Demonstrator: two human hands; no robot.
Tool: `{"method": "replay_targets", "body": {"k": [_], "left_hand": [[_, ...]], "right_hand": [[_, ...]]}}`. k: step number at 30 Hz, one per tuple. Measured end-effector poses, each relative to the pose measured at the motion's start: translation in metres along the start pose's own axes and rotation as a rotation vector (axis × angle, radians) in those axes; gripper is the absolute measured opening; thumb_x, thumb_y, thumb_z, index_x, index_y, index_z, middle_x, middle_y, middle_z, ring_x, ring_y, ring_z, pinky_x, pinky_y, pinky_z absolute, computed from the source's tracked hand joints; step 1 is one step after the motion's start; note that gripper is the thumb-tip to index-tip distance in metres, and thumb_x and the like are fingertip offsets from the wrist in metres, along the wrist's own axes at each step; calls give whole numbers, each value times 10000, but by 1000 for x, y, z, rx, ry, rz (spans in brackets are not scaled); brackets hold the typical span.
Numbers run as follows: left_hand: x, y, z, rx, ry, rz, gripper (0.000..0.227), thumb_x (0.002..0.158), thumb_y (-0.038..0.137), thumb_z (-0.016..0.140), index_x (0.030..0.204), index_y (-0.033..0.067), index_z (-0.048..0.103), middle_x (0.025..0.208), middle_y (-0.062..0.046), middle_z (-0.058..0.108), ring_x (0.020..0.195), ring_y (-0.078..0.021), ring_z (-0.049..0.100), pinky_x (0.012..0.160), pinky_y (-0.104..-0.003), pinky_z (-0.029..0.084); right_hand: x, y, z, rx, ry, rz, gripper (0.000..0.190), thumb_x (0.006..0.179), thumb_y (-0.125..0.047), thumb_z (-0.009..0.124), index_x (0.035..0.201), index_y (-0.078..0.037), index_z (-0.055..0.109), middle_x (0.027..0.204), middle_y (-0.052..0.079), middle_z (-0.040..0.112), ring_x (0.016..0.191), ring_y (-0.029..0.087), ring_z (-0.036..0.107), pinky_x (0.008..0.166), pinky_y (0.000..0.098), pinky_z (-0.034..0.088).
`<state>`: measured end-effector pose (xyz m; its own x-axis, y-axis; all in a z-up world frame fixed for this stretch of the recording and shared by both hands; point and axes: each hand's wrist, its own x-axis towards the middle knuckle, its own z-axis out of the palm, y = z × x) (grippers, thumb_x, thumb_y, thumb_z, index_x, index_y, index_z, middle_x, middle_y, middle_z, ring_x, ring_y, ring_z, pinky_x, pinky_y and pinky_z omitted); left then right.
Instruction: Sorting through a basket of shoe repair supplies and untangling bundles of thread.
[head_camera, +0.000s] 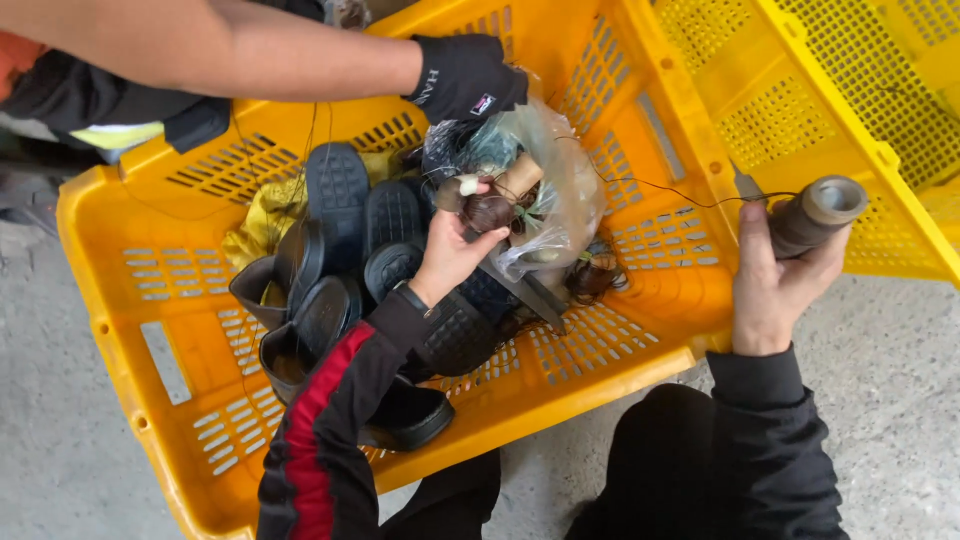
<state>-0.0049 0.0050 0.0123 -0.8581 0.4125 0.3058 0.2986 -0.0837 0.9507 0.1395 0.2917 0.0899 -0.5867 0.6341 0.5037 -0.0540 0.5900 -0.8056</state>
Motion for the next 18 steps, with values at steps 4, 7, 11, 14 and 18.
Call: {"method": "replay_targets", "body": {"k": [4,7,11,14,18], "left_hand": [[3,10,-6,-27,-7,-43,514,763,3,776,1166,90,469,1214,-97,472,1187,-209,488,1019,-292,411],[15,30,-15,313,-71,-74,492,711,112,789,1128,87,528,1152,-119,570,1085,-274,573,932,-351,450],[36,24,-13,673,-297,-370,585,753,126,747,1277,77,491,1225,-194,503,1021,-361,615,948,-436,506],[55,-3,15,664,-424,-303,557,761,108,751,1260,99,501,1231,-183,561,975,-325,658,886,-392,548],[55,-21,60,458,-742,-300,558,834,-6,590,1331,125,375,1227,-167,560,1040,-286,612,856,-387,549]], "right_hand": [[1,-9,1,-26,-28,3,300,954,-57,717,1157,11,506,987,145,531,883,237,514,817,362,427],[-2,-3,-1,-6,-7,31,266,955,-53,723,1108,9,515,971,139,537,877,223,531,818,352,456],[-3,-3,2,-3,4,51,253,951,-24,722,1098,8,518,951,133,549,857,212,536,799,355,462],[0,-1,2,-7,-19,54,249,953,-41,720,1094,-3,517,954,128,556,860,207,543,800,347,462],[0,-7,2,-32,-52,47,240,966,-49,713,1098,-6,518,983,133,572,898,219,568,819,360,471]]}}
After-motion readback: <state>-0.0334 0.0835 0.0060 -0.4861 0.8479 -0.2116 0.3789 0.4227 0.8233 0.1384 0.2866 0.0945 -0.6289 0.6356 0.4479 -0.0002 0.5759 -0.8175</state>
